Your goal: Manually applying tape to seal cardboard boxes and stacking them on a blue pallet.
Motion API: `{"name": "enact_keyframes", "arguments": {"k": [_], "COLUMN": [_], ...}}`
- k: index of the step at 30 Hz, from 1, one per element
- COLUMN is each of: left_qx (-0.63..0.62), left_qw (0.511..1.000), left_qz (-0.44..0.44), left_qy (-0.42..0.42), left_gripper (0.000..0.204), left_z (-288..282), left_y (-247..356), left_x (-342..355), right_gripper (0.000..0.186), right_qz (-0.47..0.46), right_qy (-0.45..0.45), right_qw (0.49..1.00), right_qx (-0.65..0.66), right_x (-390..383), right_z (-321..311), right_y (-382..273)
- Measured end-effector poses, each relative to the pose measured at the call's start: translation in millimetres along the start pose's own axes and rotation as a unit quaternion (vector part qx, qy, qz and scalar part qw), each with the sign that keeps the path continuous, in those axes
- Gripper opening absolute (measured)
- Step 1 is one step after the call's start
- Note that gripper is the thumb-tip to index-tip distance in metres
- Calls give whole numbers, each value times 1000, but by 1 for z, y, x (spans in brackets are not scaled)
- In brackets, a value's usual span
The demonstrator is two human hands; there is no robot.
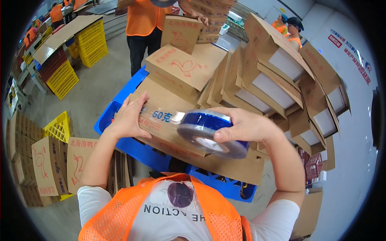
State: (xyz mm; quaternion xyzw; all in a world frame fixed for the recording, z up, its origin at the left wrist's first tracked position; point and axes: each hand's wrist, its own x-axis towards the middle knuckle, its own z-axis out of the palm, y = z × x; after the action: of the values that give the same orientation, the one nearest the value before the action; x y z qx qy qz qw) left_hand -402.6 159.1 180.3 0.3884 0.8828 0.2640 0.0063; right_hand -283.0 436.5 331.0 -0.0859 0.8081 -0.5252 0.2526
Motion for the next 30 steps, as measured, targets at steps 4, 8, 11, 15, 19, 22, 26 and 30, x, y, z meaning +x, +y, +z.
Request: {"name": "enact_keyframes", "arguments": {"k": [4,8,11,15,19,22,26,30], "left_qx": [0,3,7,26,-15,-21,3,-74], "left_qw": [1000,1000,1000,1000,1000,996,949,895], "left_qz": [-7,-5,-20,-15,12,21,230,189], "left_qy": [27,13,-7,1,-18,-81,-216,-397], "left_gripper": [117,117,116,113,101,80,42,53], "left_z": [2,1,1,0,-5,-21,9,79], "left_y": [5,5,5,5,1,8,99,139], "left_x": [3,8,10,10,15,41,106,128], "right_gripper": [77,81,77,75,76,74,72,70], "right_qz": [153,179,256,275,232,227,243,241], "right_qy": [-27,-17,-60,-53,41,58,62,53], "right_qw": [975,944,933,929,945,943,941,939], "right_qx": [-159,-277,-246,-242,-225,-238,-227,-240], "right_x": [-14,-26,-27,-30,-38,-40,-41,-40], "right_z": [-13,-18,-17,-8,-1,7,11,8], "right_y": [-15,-16,-11,11,55,59,47,52]}}
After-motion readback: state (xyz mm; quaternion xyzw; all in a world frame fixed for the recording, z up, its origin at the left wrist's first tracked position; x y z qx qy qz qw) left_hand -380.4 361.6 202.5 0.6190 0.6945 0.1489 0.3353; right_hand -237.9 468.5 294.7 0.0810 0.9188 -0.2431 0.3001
